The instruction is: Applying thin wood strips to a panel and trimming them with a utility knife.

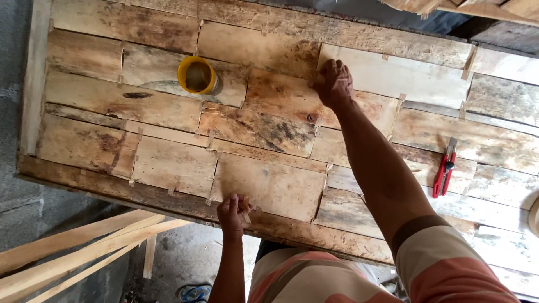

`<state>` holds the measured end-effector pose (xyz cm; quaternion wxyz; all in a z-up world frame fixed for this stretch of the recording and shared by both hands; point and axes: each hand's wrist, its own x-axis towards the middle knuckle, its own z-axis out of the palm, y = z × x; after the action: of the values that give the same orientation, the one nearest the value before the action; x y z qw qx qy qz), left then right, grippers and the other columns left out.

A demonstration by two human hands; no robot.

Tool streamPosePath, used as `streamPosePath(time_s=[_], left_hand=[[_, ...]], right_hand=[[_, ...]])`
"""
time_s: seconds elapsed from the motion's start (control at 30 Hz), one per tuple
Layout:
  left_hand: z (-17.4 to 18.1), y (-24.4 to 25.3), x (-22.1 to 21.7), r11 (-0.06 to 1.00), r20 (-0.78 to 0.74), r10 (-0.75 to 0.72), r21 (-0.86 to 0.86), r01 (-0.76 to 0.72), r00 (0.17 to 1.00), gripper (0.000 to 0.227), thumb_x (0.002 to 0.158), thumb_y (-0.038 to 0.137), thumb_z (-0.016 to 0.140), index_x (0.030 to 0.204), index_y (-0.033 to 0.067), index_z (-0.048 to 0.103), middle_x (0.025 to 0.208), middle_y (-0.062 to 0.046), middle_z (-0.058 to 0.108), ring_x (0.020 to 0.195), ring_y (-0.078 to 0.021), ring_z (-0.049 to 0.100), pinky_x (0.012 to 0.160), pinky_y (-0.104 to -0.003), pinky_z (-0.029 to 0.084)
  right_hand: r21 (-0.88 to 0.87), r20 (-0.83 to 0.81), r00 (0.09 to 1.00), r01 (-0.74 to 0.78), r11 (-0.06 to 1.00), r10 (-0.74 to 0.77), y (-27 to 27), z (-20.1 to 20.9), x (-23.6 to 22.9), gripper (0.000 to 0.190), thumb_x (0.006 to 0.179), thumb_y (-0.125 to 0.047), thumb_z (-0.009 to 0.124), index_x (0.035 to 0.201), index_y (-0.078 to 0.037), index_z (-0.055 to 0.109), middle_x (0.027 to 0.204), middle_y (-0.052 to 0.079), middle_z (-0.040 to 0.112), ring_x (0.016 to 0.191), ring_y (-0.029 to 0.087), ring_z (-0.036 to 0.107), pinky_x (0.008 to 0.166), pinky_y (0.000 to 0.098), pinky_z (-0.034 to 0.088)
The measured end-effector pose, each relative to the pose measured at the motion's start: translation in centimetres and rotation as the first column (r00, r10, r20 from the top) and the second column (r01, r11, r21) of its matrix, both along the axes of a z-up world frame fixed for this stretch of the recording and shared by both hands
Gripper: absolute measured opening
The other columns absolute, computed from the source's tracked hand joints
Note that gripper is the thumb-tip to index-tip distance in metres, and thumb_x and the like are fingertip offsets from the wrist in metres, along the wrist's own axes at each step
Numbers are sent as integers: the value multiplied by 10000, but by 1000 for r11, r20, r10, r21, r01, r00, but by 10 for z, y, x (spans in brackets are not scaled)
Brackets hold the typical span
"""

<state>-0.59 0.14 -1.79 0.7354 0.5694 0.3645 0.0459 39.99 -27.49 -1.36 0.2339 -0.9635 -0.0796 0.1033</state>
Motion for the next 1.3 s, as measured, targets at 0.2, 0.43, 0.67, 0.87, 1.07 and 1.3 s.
streamPosePath(time_s=[0.2, 0.43, 0.67, 0.87, 1.07, 1.3], left_hand=[[11, 0, 4, 995, -46, -59, 80, 62, 997, 423, 1031, 375, 590, 900, -9, 710, 633, -60, 641, 553, -158, 621, 580, -340, 560], [9, -1, 5, 991, -100, -49, 120, 61, 994, 418, 1021, 381, 577, 918, 7, 733, 668, -42, 666, 586, -162, 687, 557, -279, 506], [-3, -2, -1, 995, -38, -21, 97, 24, 999, 395, 1014, 355, 594, 920, -11, 708, 696, -57, 682, 586, -180, 690, 595, -316, 575], [2, -8, -1, 994, -5, -25, 108, 26, 1000, 393, 1034, 325, 608, 923, -40, 702, 688, -62, 654, 587, -167, 639, 631, -348, 625], [-6, -7, -2, 994, -48, 3, 105, 2, 999, 352, 995, 281, 622, 934, -55, 705, 664, -75, 660, 566, -188, 658, 583, -346, 576], [-1, -11, 2, 996, 13, 17, 90, -18, 1000, 344, 1007, 272, 644, 913, -54, 698, 637, -73, 625, 566, -171, 624, 618, -347, 604]], right_hand=[[73, -9, 988, -155, 985, 156, -18, -22, 12, 497, 832, -349, 825, 1188, -106, 579, 1094, 78, 599, 1012, 241, 568, 946, 374, 480], [-160, -338, 920, 153, 975, -200, 6, 17, 31, 623, 861, -645, 751, 1151, -133, 546, 929, 80, 617, 775, 213, 572, 662, 375, 528], [-145, -242, 944, 193, 970, -224, -9, -8, 53, 544, 1011, -557, 618, 1247, -75, 532, 874, 122, 679, 723, 231, 636, 632, 420, 541], [-81, -151, 987, 48, 996, -60, -5, 36, 28, 640, 1052, -291, 515, 1629, -280, 239, 827, 172, 707, 654, 324, 638, 564, 454, 490], [-320, -153, 988, -80, 944, 32, 5, 14, 44, 840, 1026, -46, 502, 1689, -350, 85, 917, 220, 727, 719, 300, 681, 645, 435, 573], [-114, -275, 955, 83, 990, -111, -9, -10, 60, 759, 1100, -27, 401, 1640, -515, 188, 1287, 229, 635, 586, 200, 597, 536, 396, 576]])
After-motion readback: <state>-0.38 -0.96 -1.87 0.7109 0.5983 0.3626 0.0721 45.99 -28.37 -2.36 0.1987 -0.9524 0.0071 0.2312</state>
